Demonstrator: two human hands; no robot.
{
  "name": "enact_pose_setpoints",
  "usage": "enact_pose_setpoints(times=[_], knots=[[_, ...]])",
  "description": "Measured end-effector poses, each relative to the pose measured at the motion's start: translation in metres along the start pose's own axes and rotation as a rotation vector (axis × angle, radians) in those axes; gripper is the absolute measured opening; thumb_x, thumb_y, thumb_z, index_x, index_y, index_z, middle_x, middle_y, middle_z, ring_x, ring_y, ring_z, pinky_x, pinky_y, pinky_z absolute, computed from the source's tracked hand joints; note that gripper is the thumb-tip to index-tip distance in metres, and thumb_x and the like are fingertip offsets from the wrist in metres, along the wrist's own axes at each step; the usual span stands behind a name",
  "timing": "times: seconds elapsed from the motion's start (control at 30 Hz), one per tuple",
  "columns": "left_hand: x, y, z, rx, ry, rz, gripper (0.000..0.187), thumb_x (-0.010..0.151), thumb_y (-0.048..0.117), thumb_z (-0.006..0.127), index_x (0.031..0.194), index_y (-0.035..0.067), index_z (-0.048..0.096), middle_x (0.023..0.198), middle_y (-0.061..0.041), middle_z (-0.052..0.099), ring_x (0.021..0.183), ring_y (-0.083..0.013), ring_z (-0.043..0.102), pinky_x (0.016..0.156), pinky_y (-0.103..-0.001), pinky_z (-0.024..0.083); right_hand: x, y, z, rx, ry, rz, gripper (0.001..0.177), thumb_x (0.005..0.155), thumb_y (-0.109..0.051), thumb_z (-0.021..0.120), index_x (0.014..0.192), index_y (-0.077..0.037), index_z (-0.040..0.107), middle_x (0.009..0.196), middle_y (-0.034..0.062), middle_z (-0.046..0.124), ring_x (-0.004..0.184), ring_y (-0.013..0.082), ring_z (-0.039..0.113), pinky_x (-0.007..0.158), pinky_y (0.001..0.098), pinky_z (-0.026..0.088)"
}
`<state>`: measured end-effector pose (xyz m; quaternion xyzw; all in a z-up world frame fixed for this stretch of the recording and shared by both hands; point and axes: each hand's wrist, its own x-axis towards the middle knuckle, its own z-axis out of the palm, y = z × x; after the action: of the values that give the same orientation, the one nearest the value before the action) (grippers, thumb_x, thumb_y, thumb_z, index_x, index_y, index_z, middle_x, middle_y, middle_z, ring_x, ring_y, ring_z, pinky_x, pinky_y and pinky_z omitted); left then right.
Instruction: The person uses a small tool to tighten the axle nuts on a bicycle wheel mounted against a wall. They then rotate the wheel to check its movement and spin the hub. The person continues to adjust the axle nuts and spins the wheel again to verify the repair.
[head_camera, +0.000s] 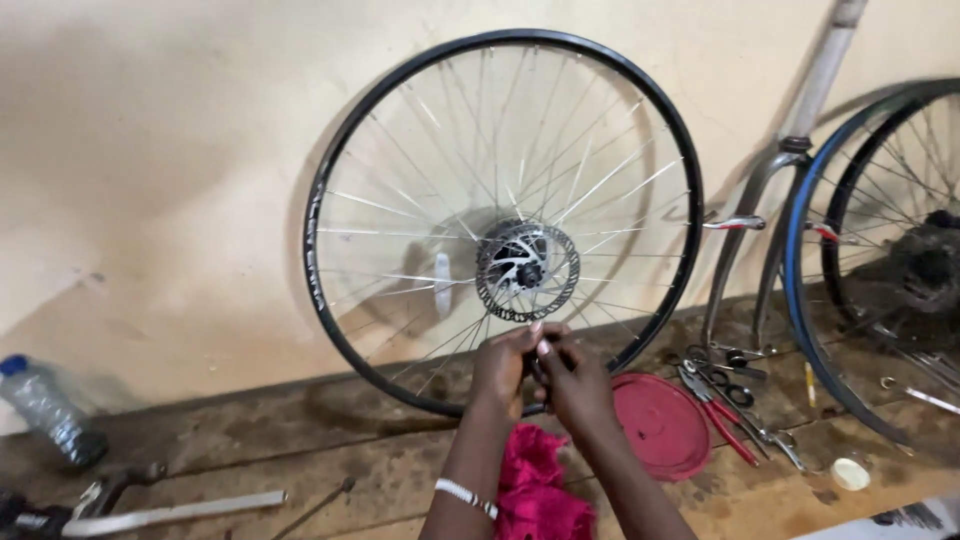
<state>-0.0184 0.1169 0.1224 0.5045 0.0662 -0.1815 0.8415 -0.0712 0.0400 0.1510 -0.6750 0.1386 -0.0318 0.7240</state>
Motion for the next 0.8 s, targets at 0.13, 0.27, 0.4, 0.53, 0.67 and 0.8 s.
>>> enact_pose_setpoints(times=[0.13,0.27,0.4,0.53,0.67,0.8], knots=[[-0.009,0.023,0.006,0.0,-0.021,0.04,0.021,0.082,0.028,0.068,0.092,0.011,0.074,0.066,-0.011,0.062,0.04,-0.0201,0.043,0.029,-0.026,0.036,0.003,-0.001,0.009,0.025,0.019,-0.012,0.021,0.092,-0.018,0.054,0.089,0.001,0.06,0.071,0.0151,0.058,0.051,0.0199,0.054,0.041,0.0294,0.041],[-0.012,0.032,0.009,-0.072,-0.042,0.023,0.028,0.087,0.029,0.059,0.1,0.008,0.071,0.074,-0.011,0.065,0.039,-0.012,0.038,0.029,-0.017,0.03,0.017,-0.013,0.015,0.063,0.059,-0.063,0.022,0.091,-0.018,0.054,0.087,0.002,0.059,0.068,0.0166,0.058,0.048,0.0206,0.055,0.037,0.0288,0.041],[-0.027,0.046,0.016,-0.082,0.018,0.034,0.032,0.087,0.032,0.059,0.099,0.005,0.072,0.064,-0.004,0.061,0.041,-0.0074,0.035,0.03,-0.013,0.028,0.022,-0.013,0.022,0.097,0.098,-0.077,0.022,0.09,-0.018,0.055,0.085,0.003,0.059,0.065,0.0182,0.058,0.045,0.0214,0.055,0.033,0.0282,0.041],[0.004,0.03,-0.001,-0.024,0.22,0.159,0.031,0.087,0.033,0.063,0.081,0.004,0.07,0.049,-0.009,0.049,0.037,-0.0168,0.042,0.031,-0.023,0.033,0.028,-0.013,0.027,0.121,0.127,-0.084,0.023,0.089,-0.018,0.055,0.083,0.004,0.059,0.063,0.0193,0.058,0.043,0.0219,0.055,0.031,0.0278,0.04],[0.015,0.036,-0.026,0.371,0.666,0.537,0.012,0.082,0.022,0.06,0.078,0.018,0.071,0.064,0.002,0.071,0.062,-0.0135,0.067,0.06,-0.024,0.046,0.045,-0.01,0.027,0.144,0.167,-0.081,0.022,0.089,-0.018,0.052,0.083,0.003,0.057,0.059,0.0199,0.057,0.04,0.0233,0.055,0.028,0.0278,0.04],[0.004,0.065,-0.035,0.488,0.631,0.922,0.01,0.085,0.012,0.06,0.084,0.01,0.07,0.069,-0.005,0.07,0.067,-0.0189,0.069,0.065,-0.029,0.05,0.049,-0.006,0.034,0.11,0.191,-0.068,0.024,0.09,-0.024,0.052,0.082,-0.001,0.055,0.053,0.0157,0.051,0.038,0.0215,0.049,0.029,0.0293,0.038]])
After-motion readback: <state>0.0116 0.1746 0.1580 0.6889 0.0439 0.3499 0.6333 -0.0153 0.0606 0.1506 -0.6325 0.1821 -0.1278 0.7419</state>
